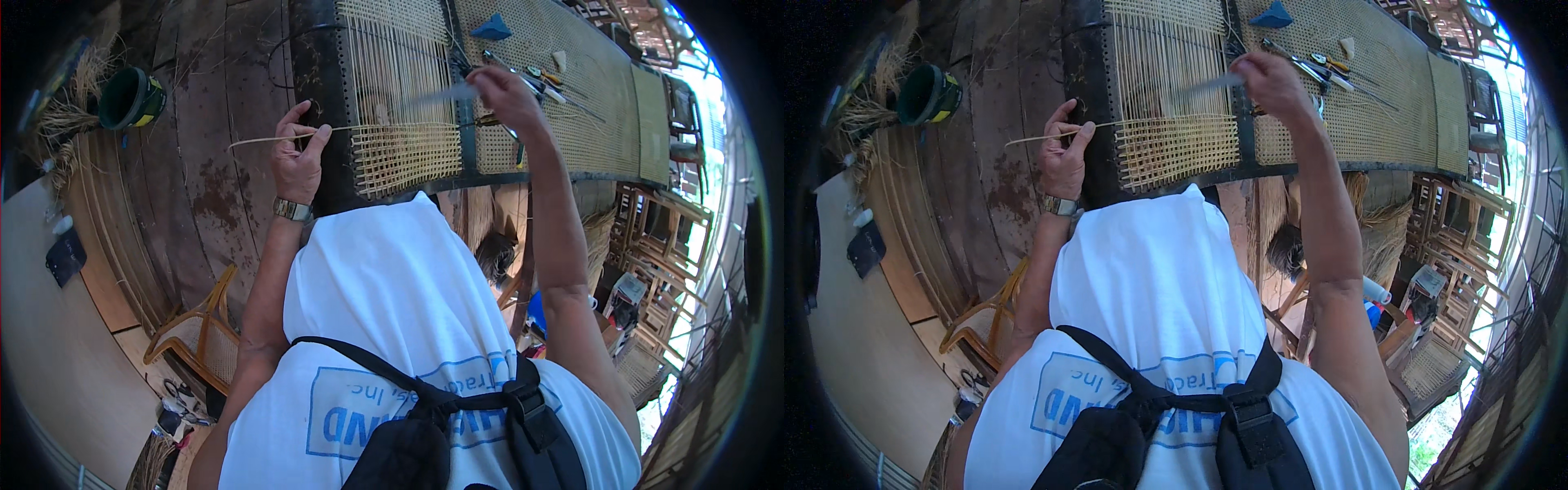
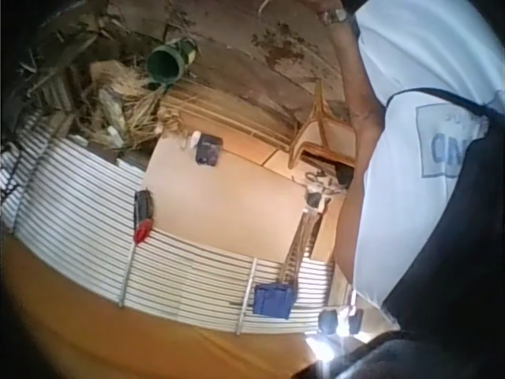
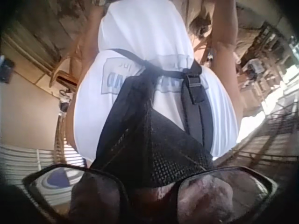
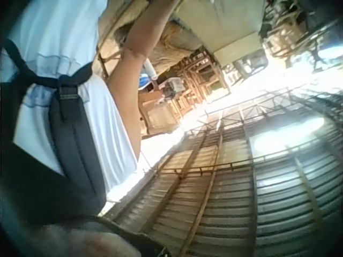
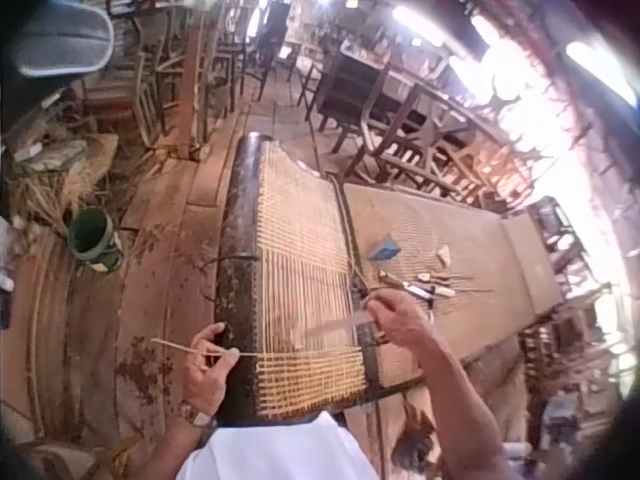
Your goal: Weaving or repairing a rattan/bamboo chair seat or back using long thin strips.
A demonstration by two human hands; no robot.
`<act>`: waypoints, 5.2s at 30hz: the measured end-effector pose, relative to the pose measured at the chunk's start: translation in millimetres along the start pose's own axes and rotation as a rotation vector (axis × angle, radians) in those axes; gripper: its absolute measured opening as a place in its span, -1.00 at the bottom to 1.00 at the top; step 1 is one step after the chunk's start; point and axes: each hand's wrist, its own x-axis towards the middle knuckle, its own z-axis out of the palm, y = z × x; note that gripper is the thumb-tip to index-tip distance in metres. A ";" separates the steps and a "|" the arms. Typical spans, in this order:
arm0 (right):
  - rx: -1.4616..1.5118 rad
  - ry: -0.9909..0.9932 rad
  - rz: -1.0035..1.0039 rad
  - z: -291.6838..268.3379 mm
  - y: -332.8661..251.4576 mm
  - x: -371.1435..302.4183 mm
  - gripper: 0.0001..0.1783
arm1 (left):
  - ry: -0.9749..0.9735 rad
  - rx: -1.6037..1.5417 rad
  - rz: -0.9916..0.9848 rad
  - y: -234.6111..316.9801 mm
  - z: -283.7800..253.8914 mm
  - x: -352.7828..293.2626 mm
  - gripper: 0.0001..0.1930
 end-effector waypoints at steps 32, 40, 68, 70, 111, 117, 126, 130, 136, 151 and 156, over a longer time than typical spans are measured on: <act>-0.429 -0.175 0.032 -26.0 37.6 16.7 -0.72 | -0.052 -0.038 -0.018 -6.1 -5.4 2.8 -0.85; -0.489 -0.104 0.100 -30.5 37.7 24.4 -0.71 | -0.069 -0.002 0.000 -5.6 -7.9 2.8 -0.86; -0.857 -0.197 0.044 -36.0 37.0 43.4 -0.71 | -0.067 -0.038 0.011 -6.8 -6.9 1.6 -0.85; -0.797 -0.047 0.058 -40.4 37.8 42.9 -0.72 | -0.071 -0.053 -0.016 -6.0 -7.2 1.5 -0.86; -0.609 0.292 0.052 -45.0 43.1 30.3 -0.73 | -0.070 -0.080 -0.013 -6.8 -6.7 1.0 -0.89; -0.611 0.190 0.046 -36.0 34.0 32.8 -0.71 | -0.069 -0.059 -0.028 -9.1 -9.1 1.3 -0.88; -0.414 0.367 0.061 -26.5 31.0 20.0 -0.70 | -0.076 -0.075 -0.030 -8.3 -9.4 1.6 -0.87; -0.584 -0.063 0.068 -36.7 20.7 14.7 -0.68 | -0.073 -0.069 -0.032 -5.9 -10.5 1.1 -0.86; -0.532 0.104 0.034 -26.9 33.9 11.2 -0.69 | -0.081 -0.045 -0.005 -8.5 -10.9 2.6 -0.85; -0.486 0.154 0.070 -26.6 29.2 6.6 -0.71 | -0.094 -0.067 0.000 -10.2 -11.9 2.5 -0.86; -0.483 0.113 0.040 -25.8 32.1 2.6 -0.72 | -0.099 -0.076 -0.021 -8.6 -12.2 2.4 -0.86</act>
